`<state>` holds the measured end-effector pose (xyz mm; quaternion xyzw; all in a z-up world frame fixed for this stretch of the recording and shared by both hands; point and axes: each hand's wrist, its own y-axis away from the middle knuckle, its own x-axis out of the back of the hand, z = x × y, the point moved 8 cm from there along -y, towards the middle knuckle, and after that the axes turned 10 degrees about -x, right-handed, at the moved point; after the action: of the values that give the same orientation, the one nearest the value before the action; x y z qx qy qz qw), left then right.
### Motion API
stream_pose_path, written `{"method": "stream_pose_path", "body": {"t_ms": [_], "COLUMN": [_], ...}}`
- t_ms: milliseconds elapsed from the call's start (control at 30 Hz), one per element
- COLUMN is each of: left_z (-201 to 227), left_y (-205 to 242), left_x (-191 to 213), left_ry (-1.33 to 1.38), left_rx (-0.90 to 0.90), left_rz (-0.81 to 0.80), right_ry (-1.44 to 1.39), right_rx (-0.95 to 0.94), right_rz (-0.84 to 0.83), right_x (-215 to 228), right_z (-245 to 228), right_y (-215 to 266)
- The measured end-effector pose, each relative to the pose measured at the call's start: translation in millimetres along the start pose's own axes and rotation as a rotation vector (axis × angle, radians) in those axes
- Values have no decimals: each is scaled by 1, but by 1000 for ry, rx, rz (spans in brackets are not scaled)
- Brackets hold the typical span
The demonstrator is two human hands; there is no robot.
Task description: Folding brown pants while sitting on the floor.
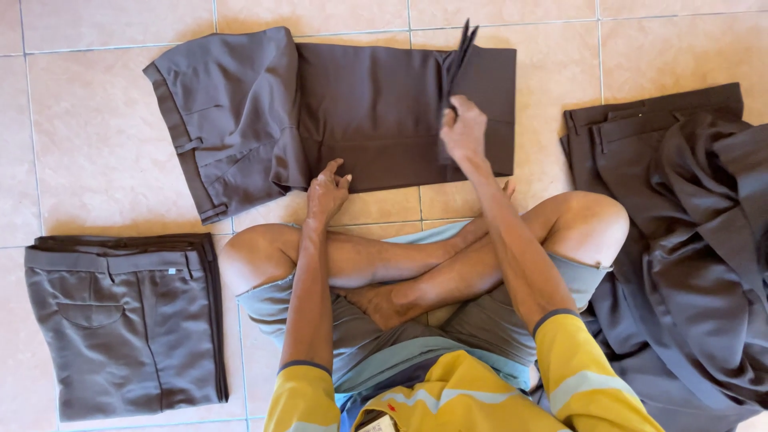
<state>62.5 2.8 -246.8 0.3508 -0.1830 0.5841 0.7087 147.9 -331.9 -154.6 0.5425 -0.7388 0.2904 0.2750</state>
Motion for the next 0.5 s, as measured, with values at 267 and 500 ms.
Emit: {"method": "stream_pose_path", "body": {"t_ms": [267,500], "left_z": [-31,-12], "left_y": [-12,-4], "left_x": [-12,-2], "left_ry": [96,130], "left_rx": [33,33], "left_rz": [45,37], "right_ry": [-183,115], "right_rx": [124,-566], "right_rz": [-173,-100], "right_x": [-27,-51], "right_z": [-90,149], "right_y": [36,20]}}
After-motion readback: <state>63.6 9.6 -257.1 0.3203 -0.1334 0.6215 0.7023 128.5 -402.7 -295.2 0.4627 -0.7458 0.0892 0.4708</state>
